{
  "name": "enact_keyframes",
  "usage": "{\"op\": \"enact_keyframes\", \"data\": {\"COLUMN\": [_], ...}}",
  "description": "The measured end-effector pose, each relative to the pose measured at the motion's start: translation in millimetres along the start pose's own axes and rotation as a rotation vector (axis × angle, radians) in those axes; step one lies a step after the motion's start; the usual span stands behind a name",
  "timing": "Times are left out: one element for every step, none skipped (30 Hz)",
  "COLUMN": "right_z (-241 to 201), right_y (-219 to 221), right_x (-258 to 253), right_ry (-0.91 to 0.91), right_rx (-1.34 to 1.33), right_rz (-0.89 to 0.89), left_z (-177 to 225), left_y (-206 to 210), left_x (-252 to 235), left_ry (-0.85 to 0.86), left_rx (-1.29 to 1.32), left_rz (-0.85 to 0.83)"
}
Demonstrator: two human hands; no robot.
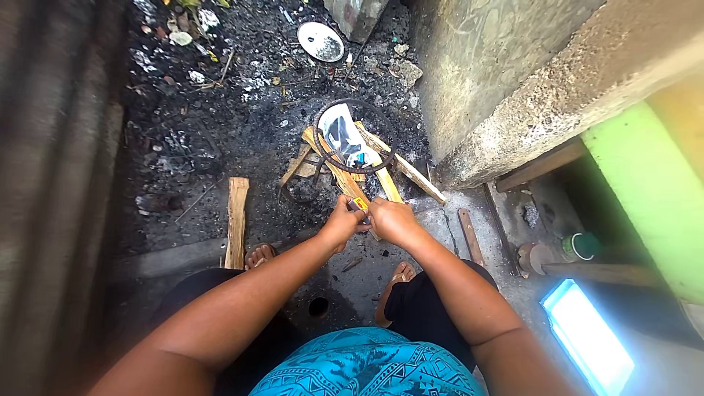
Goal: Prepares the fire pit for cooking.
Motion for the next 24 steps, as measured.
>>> {"op": "enact_keyframes", "data": {"right_z": [-0.2,-0.1,0.0,0.0,0.0,-0.2,-0.4,-0.6,-0.7,-0.6,-0.6,-0.5,-0.4,-0.3,-0.3,-0.3,-0.4,-0.5,-0.5,-0.5,-0.8,-1.0,-1.2,-1.4], "right_y": [0.0,0.0,0.0,0.0,-0.2,-0.5,-0.7,-0.6,-0.2,0.1,0.0,0.2,0.5,0.9,1.2,1.2,1.1,1.0,1.2,1.2,1.2,1.2,1.3,1.4], "right_x": [0.2,0.1,0.1,0.0,0.0,0.0,0.1,0.2,0.4,0.4,0.4,0.3,0.3,0.3,0.2,0.1,0.2,0.2,0.1,0.0,-0.2,-0.1,-0.2,-0.1], "right_ry": [-0.002,-0.004,-0.005,-0.006,-0.006,-0.005,-0.004,-0.002,0.000,0.001,0.002,0.002,0.004,0.005,0.005,0.003,0.001,0.000,0.000,0.001,0.001,0.001,-0.001,-0.002], "right_rx": [0.000,-0.001,-0.001,-0.002,0.000,0.003,0.007,0.013,0.017,0.018,0.017,0.016,0.016,0.015,0.017,0.016,0.016,0.015,0.016,0.020,0.023,0.025,0.026,0.026], "right_rz": [0.003,0.004,0.005,0.006,0.007,0.006,0.005,0.003,0.001,-0.001,-0.002,-0.005,-0.006,-0.006,-0.008,-0.010,-0.009,-0.009,-0.009,-0.011,-0.014,-0.016,-0.014,-0.014], "left_z": [-0.1,-0.5,-0.9,-1.3,-1.4,-1.2,-1.0,-0.6,-0.6,-0.8,-1.3,-1.5,-1.5,-1.4,-1.3,-1.1,-1.1,-1.3,-1.4,-1.5,-1.5,-1.5,-1.7,-1.7], "left_y": [0.1,0.1,0.1,0.0,-0.1,0.0,-0.1,-0.6,-0.9,-1.1,-1.1,-0.8,-0.5,-0.4,-0.3,-0.2,-0.1,-0.2,-0.3,-0.3,-0.4,-0.3,-0.2,-0.1], "left_x": [0.0,-0.1,-0.1,0.0,0.0,0.0,-0.1,-0.4,-0.8,-1.3,-1.9,-2.1,-1.9,-1.6,-1.2,-1.0,-1.0,-1.0,-1.1,-1.4,-1.6,-1.7,-1.7,-1.6], "left_ry": [0.001,0.002,0.001,0.000,-0.001,0.000,0.003,0.009,0.012,0.011,0.009,0.008,0.007,0.008,0.006,0.004,0.002,0.002,0.002,0.001,0.001,0.000,-0.003,-0.005], "left_rx": [-0.002,-0.003,-0.003,0.000,0.002,0.005,0.011,0.018,0.017,0.010,-0.002,-0.010,-0.016,-0.017,-0.016,-0.016,-0.014,-0.012,-0.012,-0.010,-0.011,-0.012,-0.017,-0.021], "left_rz": [0.004,0.007,0.009,0.013,0.017,0.019,0.018,0.017,0.015,0.010,0.003,-0.006,-0.013,-0.016,-0.018,-0.018,-0.017,-0.016,-0.016,-0.017,-0.019,-0.023,-0.027,-0.029]}}
Point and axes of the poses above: each hand's wrist, its own x-axis away from the middle knuckle, its own y-axis out of the palm, z = x × y, the point moved 6 cm from there along -x, towards the middle knuckle, and after that the axes turned 6 degrees about z, right-handed, at the moved point
